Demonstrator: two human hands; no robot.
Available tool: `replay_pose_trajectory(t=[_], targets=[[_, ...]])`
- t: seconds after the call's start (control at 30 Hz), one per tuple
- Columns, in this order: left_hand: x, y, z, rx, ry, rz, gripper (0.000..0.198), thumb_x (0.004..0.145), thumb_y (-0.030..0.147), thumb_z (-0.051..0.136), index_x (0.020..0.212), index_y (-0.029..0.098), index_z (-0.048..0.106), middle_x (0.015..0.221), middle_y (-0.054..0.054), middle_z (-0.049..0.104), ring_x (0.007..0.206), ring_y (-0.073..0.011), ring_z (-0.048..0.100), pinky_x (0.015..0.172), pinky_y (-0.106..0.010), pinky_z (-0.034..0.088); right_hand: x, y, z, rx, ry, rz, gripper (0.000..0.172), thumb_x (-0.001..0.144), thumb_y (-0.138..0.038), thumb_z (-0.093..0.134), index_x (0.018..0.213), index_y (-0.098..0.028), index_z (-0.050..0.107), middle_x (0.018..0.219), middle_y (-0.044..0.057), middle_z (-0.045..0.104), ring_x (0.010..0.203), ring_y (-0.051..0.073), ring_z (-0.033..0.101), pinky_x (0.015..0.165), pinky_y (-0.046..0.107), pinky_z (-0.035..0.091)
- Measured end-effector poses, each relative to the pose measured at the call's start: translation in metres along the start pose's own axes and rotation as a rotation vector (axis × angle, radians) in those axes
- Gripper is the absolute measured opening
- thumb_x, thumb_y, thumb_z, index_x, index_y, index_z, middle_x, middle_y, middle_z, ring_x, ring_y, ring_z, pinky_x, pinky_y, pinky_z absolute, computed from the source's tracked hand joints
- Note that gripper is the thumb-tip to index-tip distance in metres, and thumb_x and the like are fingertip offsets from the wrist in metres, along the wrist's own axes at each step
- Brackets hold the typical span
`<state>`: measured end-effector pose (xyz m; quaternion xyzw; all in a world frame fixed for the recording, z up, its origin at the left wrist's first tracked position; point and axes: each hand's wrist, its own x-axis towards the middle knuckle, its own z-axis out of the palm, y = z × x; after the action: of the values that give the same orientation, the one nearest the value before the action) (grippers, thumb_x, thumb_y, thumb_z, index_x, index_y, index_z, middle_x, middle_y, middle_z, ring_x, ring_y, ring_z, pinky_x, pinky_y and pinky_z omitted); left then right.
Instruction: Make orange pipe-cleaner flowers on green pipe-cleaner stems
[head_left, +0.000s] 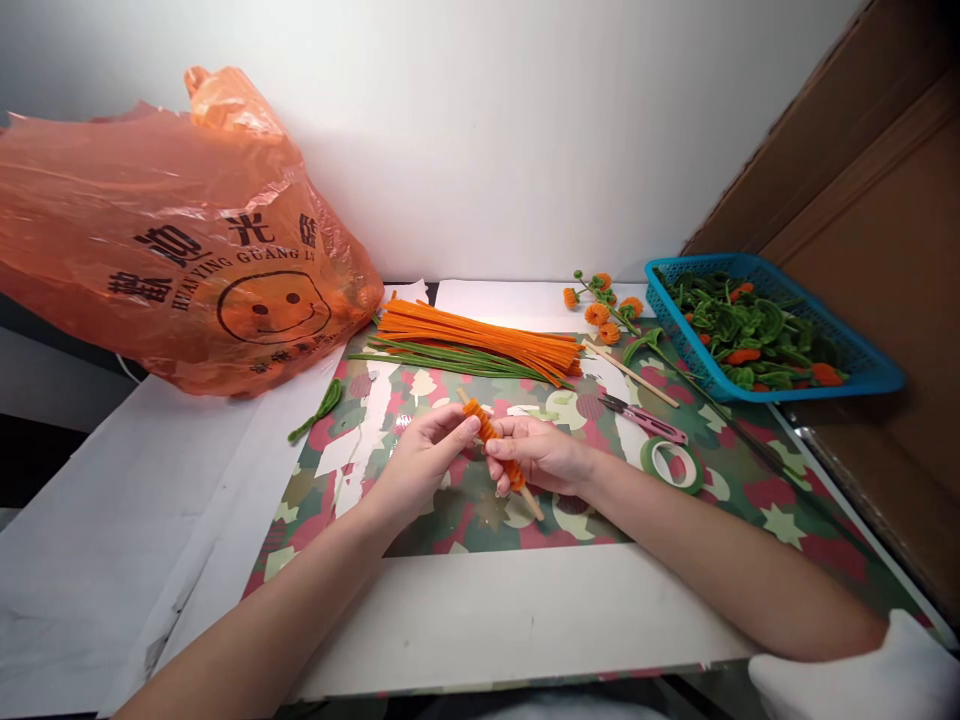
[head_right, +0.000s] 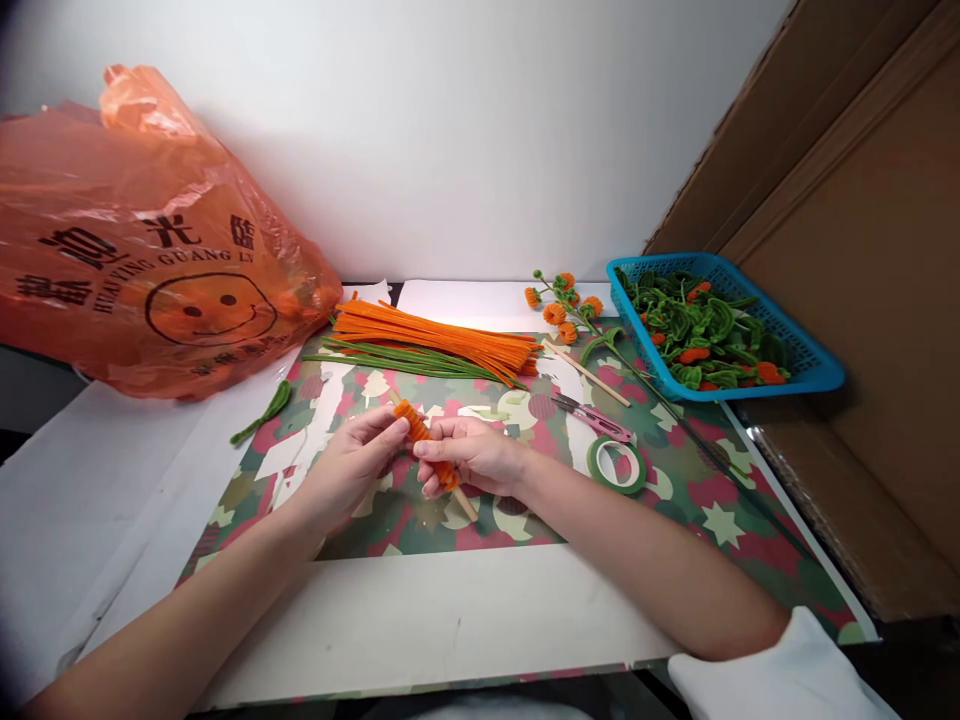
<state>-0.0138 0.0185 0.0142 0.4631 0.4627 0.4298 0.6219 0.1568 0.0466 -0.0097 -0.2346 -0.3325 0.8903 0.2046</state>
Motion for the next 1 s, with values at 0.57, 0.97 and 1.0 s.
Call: replay_pose_trajectory(t=[0.57,0.97,1.0], targets=[[-0.003,0.005,-0.001,0.089,-0.041,0.136,0.024,0.077,0.039,0.07,0.077,0.016,0.063,0.069,-0.002,0.065,0.068,-0.0158,0.062,0.065,-0.027,0.05,-0.001,0.0,-0.007,0.02,-0.16,-0.015,0.024,0.087,-0.035,0.057,0.085,-0.011,0.058,0.054,-0.002,0.063,0.035,0.005,0.047,0.049,0.018,0.05],[-0.002,0.004,-0.002,0.078,0.011,0.222,0.019,0.078,0.035,0.07,0.079,0.017,0.064,0.072,0.0,0.063,0.062,-0.0126,0.058,0.059,-0.024,0.046,-0.007,-0.02,0.006,-0.168,-0.008,-0.016,0.037,0.092,-0.046,0.049,0.088,-0.011,0.059,0.067,0.006,0.072,0.039,0.007,0.054,0.044,0.019,0.048],[-0.002,0.005,-0.002,0.043,-0.013,0.223,0.019,0.078,0.035,0.07,0.08,0.018,0.063,0.072,0.0,0.063,0.059,-0.0119,0.058,0.057,-0.024,0.046,-0.007,-0.021,0.004,-0.116,-0.073,0.044,0.043,0.097,-0.046,0.037,0.091,-0.009,0.059,0.068,0.008,0.072,0.039,0.008,0.054,0.045,0.021,0.05]])
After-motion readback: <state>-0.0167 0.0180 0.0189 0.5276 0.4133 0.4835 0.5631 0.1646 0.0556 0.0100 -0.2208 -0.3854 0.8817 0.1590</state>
